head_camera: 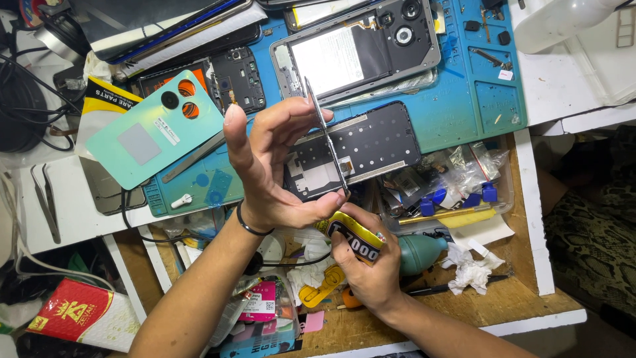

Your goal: The person applies adhesive from a yellow tube along the edges of a disassembled smartphone frame. They hold the frame with one hand while squeezing the tube with the other, then place the screen assembly onto the frame to complete the bonding process.

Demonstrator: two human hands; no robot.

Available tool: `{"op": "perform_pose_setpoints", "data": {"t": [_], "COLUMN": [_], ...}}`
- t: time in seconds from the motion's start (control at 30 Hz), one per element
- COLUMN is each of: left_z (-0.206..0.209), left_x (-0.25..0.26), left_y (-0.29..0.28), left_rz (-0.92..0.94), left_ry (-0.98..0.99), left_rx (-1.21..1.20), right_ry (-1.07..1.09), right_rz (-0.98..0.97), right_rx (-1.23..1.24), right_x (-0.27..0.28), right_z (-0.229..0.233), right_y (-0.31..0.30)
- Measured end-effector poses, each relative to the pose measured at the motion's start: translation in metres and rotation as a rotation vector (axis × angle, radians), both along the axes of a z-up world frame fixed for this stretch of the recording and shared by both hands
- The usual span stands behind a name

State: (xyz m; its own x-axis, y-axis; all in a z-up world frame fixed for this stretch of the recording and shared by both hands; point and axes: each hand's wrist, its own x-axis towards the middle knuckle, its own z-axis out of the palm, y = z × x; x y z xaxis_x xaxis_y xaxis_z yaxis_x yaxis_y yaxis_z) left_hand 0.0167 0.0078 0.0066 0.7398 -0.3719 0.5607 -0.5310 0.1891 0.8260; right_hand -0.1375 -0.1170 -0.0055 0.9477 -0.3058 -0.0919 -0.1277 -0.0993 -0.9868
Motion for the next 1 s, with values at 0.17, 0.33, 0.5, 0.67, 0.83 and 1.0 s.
{"op": "perform_pose_setpoints", "data": {"t": [0.17,0.33,0.5,0.67,0.83,1.0], "left_z": [0.0,-0.0004,0.0003,-0.002,-0.0023,-0.0017], "left_x": [0.0019,0.0025,0.0028,0.0022,0.0017,0.0022], "left_y": [0.0007,0.0018,0.002,0.0027,0.0024,0.0024], "left_rz": [-0.011,-0.026,-0.024,-0.021,-0.021,-0.018], "left_ry": [-0.013,-0.015,-0.015,-0.01,-0.001,-0.008], "left_rx": [0.0,-0.004,0.004,0.002,-0.002,0.005], "right_ry": [-0.005,-0.007,-0.001,-0.015,-0.018,-0.02], "right_rz": [0.024,0.025,0.027,0.029,0.013,0.024], "right_rx": [0.029,0.041,0.052,0.042,0.052,0.074], "right_x": [-0.0005,-0.001,0.0002,0.0009,0.0017,0.0024], "right_z": [-0.0036,-0.0022,-0.0014,-0.0002,-0.0007,0.0027], "right_y": [0.0015,0.001,0.0013,0.0001,0.0016,0.0001]}}
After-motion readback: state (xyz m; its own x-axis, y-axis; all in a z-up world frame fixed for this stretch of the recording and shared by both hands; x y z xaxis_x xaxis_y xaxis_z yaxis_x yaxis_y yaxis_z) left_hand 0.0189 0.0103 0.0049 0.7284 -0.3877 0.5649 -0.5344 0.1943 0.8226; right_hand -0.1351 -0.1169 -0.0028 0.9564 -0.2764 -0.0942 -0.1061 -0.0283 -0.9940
